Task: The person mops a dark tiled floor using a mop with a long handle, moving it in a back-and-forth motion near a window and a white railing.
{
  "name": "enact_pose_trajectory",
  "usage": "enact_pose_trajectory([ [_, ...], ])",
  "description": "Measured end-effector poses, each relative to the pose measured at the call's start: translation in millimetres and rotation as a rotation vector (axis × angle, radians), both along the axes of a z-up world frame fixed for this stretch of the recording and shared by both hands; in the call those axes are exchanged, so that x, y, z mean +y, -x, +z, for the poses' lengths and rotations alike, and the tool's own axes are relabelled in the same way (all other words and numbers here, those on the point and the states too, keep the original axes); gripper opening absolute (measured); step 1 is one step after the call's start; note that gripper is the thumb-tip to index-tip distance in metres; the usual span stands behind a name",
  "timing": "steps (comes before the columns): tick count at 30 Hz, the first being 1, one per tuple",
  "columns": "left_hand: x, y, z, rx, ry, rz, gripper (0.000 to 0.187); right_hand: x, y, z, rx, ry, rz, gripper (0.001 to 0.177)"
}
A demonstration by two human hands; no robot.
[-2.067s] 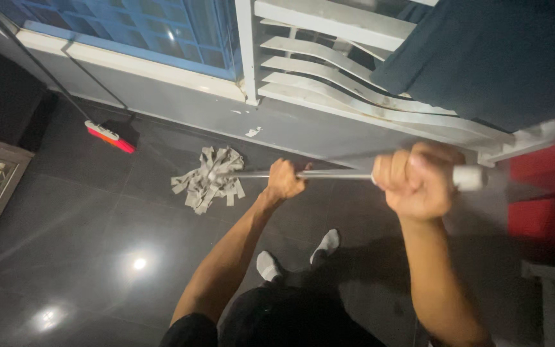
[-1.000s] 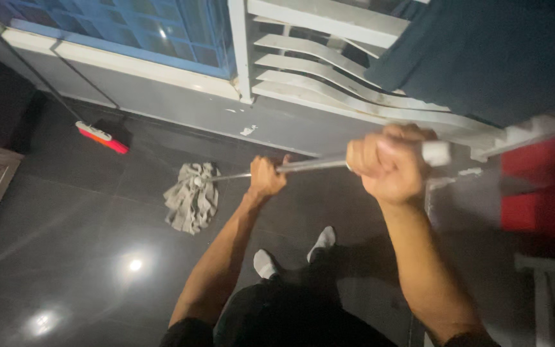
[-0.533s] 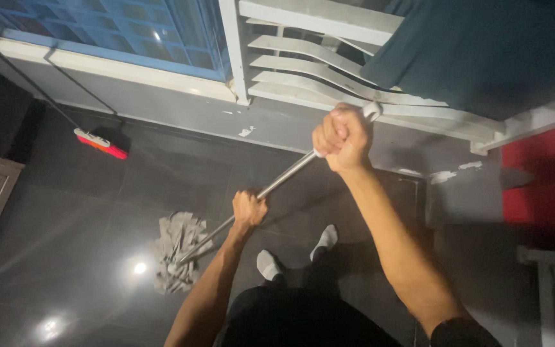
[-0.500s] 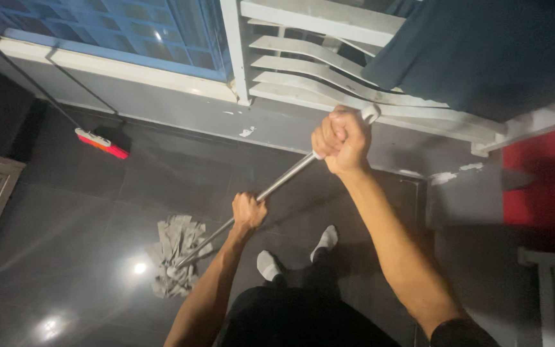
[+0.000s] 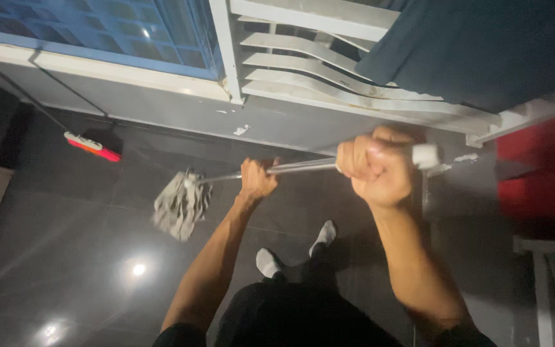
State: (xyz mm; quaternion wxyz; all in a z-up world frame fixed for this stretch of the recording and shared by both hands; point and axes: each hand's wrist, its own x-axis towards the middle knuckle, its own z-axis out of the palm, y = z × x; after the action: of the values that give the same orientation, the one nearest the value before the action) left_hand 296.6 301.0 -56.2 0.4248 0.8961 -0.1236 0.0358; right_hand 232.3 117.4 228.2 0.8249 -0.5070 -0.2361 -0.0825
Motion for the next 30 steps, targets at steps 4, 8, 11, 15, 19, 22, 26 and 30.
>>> enact_pose_trajectory([
  [4, -2, -11, 13, -0.058, 0.094, -0.013, 0.039, 5, 5, 0, -0.108, 0.091, -0.050, 0.031],
  [8, -4, -8, -7, -0.184, -0.153, -0.011, 0.042, -4, -17, -7, -0.043, 0.004, -0.087, 0.032],
  [11, 6, 10, -40, 0.134, -0.046, -0.001, 0.028, -11, -33, -21, 0.053, -0.038, -0.089, 0.033],
  [15, 29, 45, -101, -0.024, -0.245, 0.055, 0.032, -4, -47, -58, 0.154, -0.124, -0.003, 0.034],
  [19, 53, 78, -131, -0.015, -0.314, 0.092, 0.026, 15, -40, -76, 0.285, -0.156, 0.007, 0.034],
  [22, 59, 76, -118, 0.129, -0.201, 0.107, 0.027, 26, -35, -68, 0.295, -0.148, 0.026, 0.035],
  [26, 56, 57, -66, -0.077, -0.104, 0.107, 0.023, 25, -22, -46, 0.222, -0.125, 0.026, 0.032],
  [30, 46, 23, -31, -0.070, -0.003, 0.060, 0.025, 26, -6, -26, 0.053, -0.068, 0.087, 0.031],
])
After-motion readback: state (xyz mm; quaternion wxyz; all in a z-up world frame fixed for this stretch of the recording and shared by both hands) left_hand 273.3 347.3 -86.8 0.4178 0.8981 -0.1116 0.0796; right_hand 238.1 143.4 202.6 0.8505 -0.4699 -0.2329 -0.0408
